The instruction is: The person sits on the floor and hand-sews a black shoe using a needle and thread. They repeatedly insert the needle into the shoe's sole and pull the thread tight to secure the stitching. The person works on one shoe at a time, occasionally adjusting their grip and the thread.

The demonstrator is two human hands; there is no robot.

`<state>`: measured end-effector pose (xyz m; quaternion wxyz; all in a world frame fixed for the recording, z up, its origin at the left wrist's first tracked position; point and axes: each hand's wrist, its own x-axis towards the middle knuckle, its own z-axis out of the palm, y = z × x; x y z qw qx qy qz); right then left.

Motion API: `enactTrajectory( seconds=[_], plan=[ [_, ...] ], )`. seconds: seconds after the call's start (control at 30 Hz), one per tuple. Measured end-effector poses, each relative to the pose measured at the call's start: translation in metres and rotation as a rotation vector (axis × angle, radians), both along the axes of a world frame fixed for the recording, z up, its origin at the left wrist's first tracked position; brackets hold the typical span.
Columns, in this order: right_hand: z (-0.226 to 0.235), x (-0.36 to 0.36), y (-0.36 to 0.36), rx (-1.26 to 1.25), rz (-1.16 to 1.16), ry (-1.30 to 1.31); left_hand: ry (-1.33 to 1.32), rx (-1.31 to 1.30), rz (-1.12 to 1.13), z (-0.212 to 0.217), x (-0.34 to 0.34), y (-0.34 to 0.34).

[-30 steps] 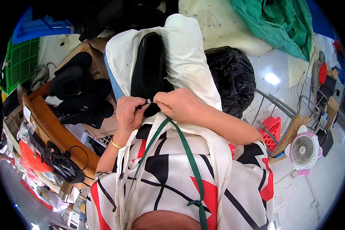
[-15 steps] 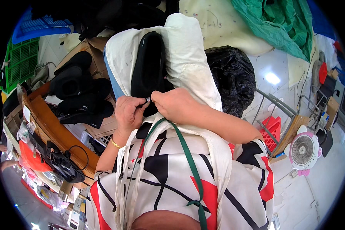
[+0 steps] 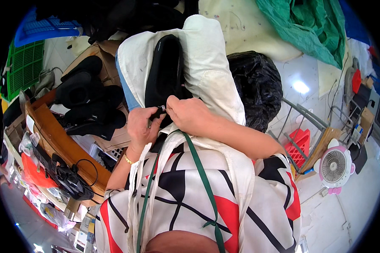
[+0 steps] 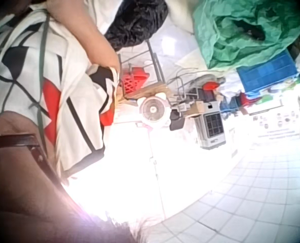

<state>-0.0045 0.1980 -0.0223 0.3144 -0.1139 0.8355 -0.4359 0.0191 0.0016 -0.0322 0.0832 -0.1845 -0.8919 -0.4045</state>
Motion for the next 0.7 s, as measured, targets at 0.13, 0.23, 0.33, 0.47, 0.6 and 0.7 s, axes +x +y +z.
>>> enactTrajectory(
  seconds=[0.13,0.23,0.33,0.47,0.6,0.7],
  plan=[
    [0.001,0.003,0.001,-0.075,-0.066,-0.059,-0.105,0.015,0.036,-0.001,0.006,-0.002],
    [0.001,0.002,0.0,-0.115,-0.089,-0.042,-0.119,0.047,0.036,-0.004,0.006,-0.002],
    [0.002,0.0,-0.002,-0.186,-0.18,-0.09,-0.104,0.035,-0.026,-0.007,0.006,-0.006],
    [0.003,-0.01,-0.007,-0.176,-0.175,-0.064,-0.073,0.064,-0.078,-0.01,0.005,-0.005],
    [0.008,-0.023,0.001,-0.12,-0.057,0.011,-0.095,0.039,-0.071,-0.008,0.002,-0.008],
    [0.007,-0.029,0.005,-0.115,-0.039,0.194,-0.091,0.041,-0.07,-0.008,0.001,-0.007]
  ],
)
